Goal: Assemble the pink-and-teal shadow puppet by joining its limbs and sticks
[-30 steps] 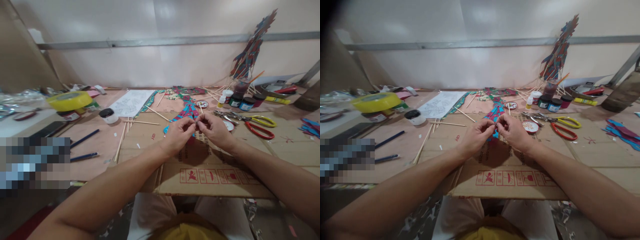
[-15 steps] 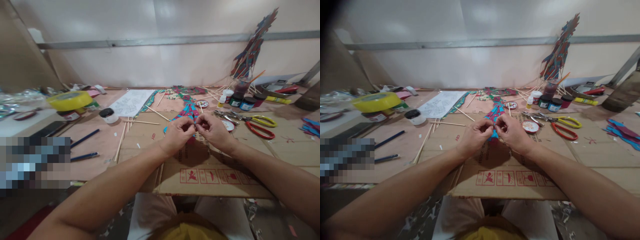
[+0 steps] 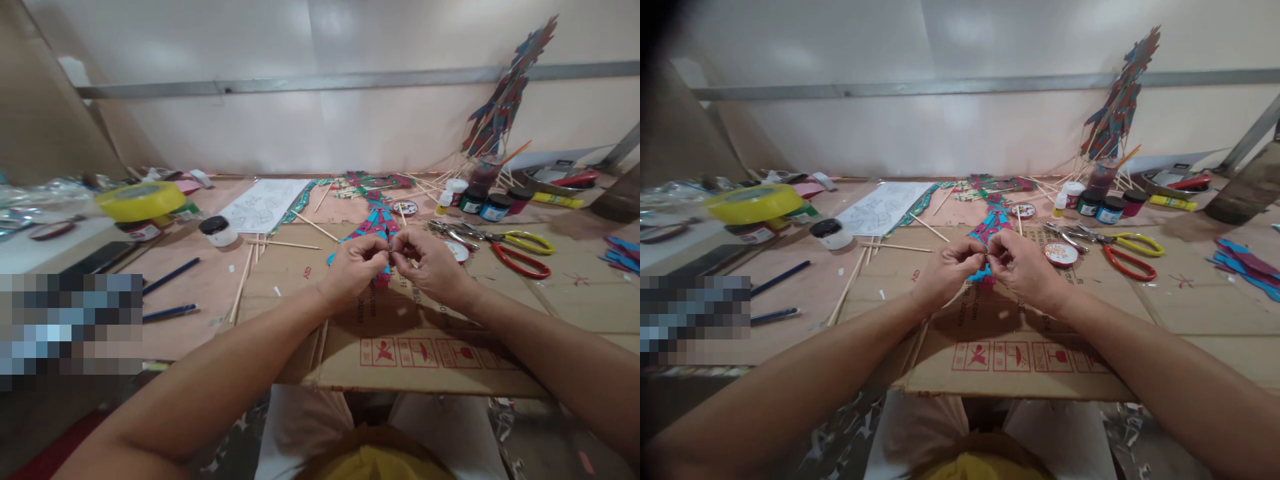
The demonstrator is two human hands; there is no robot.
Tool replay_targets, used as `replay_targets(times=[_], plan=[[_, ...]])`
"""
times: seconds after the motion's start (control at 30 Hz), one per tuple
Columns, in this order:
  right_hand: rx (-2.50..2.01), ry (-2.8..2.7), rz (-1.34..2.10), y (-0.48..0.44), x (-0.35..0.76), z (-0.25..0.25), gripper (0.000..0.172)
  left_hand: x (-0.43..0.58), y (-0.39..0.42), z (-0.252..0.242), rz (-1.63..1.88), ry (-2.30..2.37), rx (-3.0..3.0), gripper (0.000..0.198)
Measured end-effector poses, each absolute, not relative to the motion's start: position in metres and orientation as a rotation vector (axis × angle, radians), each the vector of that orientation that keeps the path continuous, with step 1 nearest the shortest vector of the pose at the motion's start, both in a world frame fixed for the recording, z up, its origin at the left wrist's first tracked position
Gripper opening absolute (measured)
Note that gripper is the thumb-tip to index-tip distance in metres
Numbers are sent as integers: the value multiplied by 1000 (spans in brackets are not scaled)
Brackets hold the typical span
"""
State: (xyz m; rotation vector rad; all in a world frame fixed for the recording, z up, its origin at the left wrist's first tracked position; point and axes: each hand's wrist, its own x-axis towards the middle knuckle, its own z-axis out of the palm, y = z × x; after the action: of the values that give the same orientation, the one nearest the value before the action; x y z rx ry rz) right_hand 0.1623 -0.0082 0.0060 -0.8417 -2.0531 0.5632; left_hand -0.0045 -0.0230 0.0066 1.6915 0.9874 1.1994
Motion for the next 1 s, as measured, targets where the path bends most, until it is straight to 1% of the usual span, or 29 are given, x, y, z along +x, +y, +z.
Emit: replay_targets(times=[0.17, 0.3, 0.53, 0.6, 0.77, 1.0], plan=[[-830, -2058, 516, -6, 163, 9, 9, -5, -20, 3, 1189, 905, 1607, 12], [-897, -2030, 707, 0, 166, 8, 5, -3, -17, 1, 1229, 897, 1566, 16], [-916, -1960, 940, 5, 168, 2, 11, -3, -16, 4, 1199, 904, 1533, 13], [-934, -1962, 908, 4, 167, 3, 11, -3, -16, 5, 1183, 925, 1546, 12], [-1010, -2049, 658, 1, 166, 8, 5, -3, -16, 4, 1135, 978, 1547, 12], [-954, -2109, 482, 1, 167, 8, 6, 0, -13, -2, 1148, 856, 1349, 16]])
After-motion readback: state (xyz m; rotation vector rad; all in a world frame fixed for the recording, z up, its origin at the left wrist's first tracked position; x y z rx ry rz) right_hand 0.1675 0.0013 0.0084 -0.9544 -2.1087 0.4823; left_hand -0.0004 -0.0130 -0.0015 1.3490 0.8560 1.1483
